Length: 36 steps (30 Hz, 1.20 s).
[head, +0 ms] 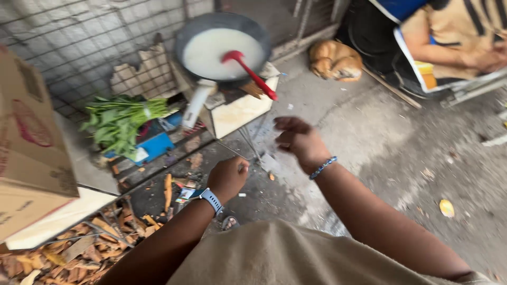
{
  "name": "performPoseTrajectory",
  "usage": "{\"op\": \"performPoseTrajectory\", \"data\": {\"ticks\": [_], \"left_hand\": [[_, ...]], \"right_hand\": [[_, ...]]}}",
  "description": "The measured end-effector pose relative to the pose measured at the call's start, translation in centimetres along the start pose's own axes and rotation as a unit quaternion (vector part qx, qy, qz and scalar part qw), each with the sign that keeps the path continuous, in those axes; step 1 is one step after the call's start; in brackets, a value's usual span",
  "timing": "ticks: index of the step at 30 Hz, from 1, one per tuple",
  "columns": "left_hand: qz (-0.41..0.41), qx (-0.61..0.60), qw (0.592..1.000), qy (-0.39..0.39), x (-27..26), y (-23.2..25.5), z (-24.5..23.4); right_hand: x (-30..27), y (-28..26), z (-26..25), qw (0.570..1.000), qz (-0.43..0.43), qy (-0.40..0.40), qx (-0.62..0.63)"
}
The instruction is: Stirring a liquid in a pan over a small stove.
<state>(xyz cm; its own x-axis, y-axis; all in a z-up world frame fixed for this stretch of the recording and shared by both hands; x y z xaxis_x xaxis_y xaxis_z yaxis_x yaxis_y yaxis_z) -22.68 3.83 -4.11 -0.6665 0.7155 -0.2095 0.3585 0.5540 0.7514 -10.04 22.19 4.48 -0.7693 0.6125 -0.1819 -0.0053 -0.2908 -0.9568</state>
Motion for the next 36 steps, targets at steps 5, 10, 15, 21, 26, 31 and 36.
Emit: {"op": "performPoseTrajectory", "data": {"ticks": [5,10,15,21,26,31,36], "left_hand": [[0.033,0.023,0.998,0.052,1.6,3.2,-6.3],[0.196,-0.032,0.962,0.186,2.8,4.5,-8.9],[0.193,-0.008,0.952,0.239,3.6,5.4,-10.5],[0.144,0.002,0.947,0.286,5.9,6.0,-10.9],[0.098,0.016,0.931,0.351,8.3,6.9,-10.3],[0.022,0.065,0.909,0.41,10.5,6.0,-9.4],[-0.116,0.075,0.895,0.424,10.9,6.2,-9.3]], "right_hand": [[6.9,-0.8,1.3,0.935,-0.247,0.013,-0.256],[10.1,-1.8,2.2,0.759,-0.323,0.056,-0.562],[12.8,-1.8,2.5,0.726,-0.244,0.047,-0.641],[15.6,-2.2,1.1,0.781,-0.194,-0.027,-0.593],[19.9,-1.2,-1.7,0.796,-0.128,-0.105,-0.582],[23.2,-4.0,-2.2,0.94,0.019,-0.118,-0.319],[25.8,-7.6,-3.7,0.978,0.071,-0.147,-0.133]]}}
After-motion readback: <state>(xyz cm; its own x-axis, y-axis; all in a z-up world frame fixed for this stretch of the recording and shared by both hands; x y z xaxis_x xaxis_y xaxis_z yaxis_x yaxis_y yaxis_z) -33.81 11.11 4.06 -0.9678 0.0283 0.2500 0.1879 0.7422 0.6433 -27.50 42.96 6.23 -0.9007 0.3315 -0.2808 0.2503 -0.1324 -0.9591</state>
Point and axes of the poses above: each hand's wrist, its own x-axis towards the middle knuckle, its own z-axis out of the palm, y = z × x, the point moved 2 cm from there along x, towards the middle knuckle, and after that the axes turned 10 degrees about -z, right-handed, at the moved point
